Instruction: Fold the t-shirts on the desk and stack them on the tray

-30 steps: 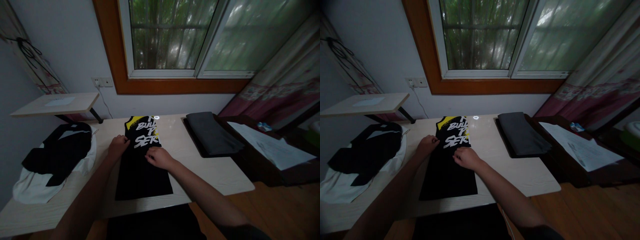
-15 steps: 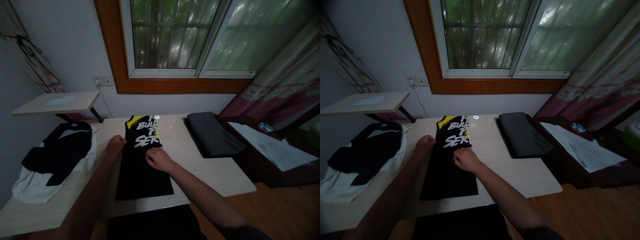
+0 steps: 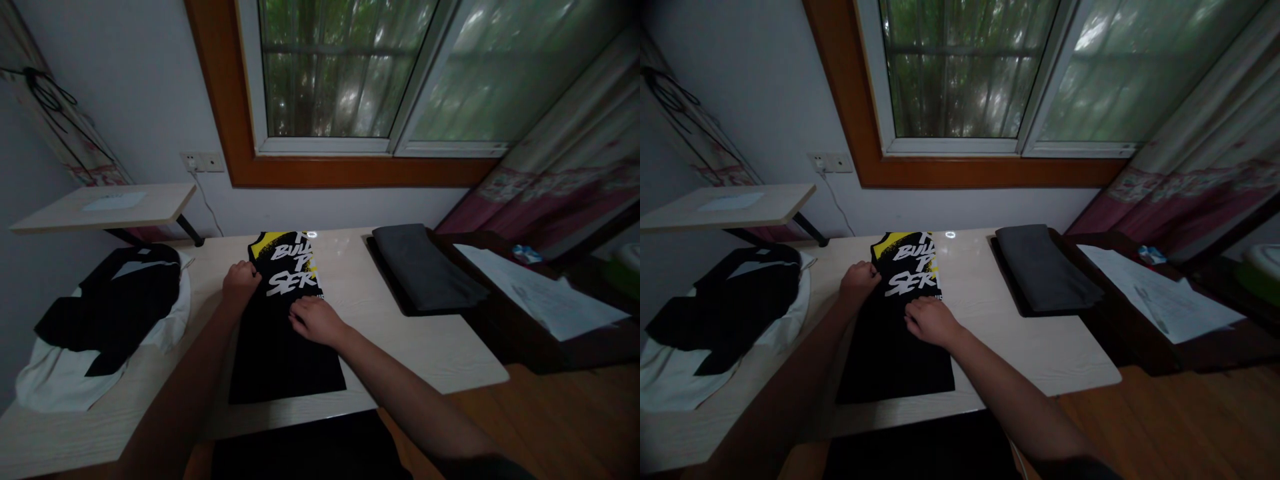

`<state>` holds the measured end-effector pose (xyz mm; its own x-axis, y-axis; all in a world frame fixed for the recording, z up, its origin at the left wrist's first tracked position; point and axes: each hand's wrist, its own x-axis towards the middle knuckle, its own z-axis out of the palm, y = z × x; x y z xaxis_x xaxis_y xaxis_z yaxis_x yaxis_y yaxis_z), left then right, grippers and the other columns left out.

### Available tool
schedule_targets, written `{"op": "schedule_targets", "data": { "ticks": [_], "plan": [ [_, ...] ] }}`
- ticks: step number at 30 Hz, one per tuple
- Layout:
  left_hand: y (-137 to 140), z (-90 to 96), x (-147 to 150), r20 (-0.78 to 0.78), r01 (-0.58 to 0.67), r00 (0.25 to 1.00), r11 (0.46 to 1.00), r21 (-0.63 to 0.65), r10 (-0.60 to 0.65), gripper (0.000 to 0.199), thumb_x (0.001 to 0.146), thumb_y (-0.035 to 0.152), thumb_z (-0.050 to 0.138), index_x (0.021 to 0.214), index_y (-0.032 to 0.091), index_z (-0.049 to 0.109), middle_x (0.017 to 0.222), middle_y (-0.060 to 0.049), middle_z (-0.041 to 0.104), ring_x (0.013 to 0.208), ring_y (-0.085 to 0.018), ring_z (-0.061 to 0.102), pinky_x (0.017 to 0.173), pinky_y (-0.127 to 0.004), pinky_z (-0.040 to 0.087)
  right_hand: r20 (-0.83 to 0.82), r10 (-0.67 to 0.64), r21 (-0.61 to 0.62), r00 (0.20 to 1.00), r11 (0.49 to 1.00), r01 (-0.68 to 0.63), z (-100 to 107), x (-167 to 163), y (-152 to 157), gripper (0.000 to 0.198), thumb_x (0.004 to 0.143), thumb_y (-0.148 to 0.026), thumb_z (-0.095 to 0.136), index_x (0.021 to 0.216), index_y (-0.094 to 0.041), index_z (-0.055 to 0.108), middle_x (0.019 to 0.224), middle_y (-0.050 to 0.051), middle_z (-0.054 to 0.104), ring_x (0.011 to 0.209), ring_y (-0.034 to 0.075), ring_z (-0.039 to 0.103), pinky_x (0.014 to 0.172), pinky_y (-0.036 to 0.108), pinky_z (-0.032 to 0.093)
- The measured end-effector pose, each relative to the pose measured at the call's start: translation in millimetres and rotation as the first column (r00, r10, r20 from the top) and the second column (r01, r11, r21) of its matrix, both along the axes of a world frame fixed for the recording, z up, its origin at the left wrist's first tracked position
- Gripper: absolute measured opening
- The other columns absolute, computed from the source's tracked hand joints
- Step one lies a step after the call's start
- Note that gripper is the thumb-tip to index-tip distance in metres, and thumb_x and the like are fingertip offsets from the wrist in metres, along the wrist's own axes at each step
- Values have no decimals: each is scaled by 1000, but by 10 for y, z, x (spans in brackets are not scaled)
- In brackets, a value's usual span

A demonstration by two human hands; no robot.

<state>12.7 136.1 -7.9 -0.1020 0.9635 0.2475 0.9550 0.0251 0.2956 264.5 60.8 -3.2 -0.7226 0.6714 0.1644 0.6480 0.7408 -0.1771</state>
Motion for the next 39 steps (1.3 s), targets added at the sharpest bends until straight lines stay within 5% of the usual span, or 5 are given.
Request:
{"op": "schedule_targets", "data": {
  "ticks": [18, 23, 29, 35, 39],
  "plan": [
    [120, -149, -231, 194, -45, 979, 997, -64, 57, 8, 76, 29, 61, 76, 22, 66, 81, -3, 70, 85, -20, 65, 79, -29, 46, -39, 132, 7, 990, 991, -132, -3, 60, -22, 12, 96, -28, 55, 98, -19, 64, 92, 6, 68, 86, 19, 61, 78, 30, 42],
    [275, -132, -217, 242, -6, 970, 1000, 20, 1, 31, 82, 25, 57, 111, 18, 66, 97, -6, 71, 96, -20, 66, 94, -30, 45, -28, 172, 0, 985, 985, -172, 50, 43, -51, 11, 95, -26, 57, 97, -20, 66, 90, 5, 67, 85, 19, 61, 79, 30, 43],
    [519, -94, -275, 362, 19, 932, 1000, 0, -18, 45, 90, 35, 57, 133, 22, 57, 95, -3, 73, 85, -17, 67, 82, -27, 46, -54, 249, 5, 967, 968, -250, 154, -110, -12, 25, 97, -22, 54, 118, -20, 66, 101, 6, 68, 90, 19, 62, 82, 31, 46],
    [781, -113, -341, 472, 5, 881, 999, -31, 10, 55, 79, 34, 70, 131, 19, 59, 88, -3, 71, 81, -19, 66, 76, -27, 46, -5, 454, 30, 891, 891, -454, 217, -507, 2, 37, 94, -18, 57, 130, -25, 63, 140, 6, 57, 108, 21, 58, 87, 33, 48],
    [917, -146, -375, 560, 5, 829, 1000, -22, 8, 53, 75, 26, 70, 126, 18, 62, 85, -2, 68, 79, -18, 65, 75, -27, 47, 39, 599, -97, 800, 799, -594, 225, -711, -77, 30, 92, -20, 59, 121, -21, 68, 132, 6, 62, 105, 22, 60, 82, 33, 50]
  ]
}}
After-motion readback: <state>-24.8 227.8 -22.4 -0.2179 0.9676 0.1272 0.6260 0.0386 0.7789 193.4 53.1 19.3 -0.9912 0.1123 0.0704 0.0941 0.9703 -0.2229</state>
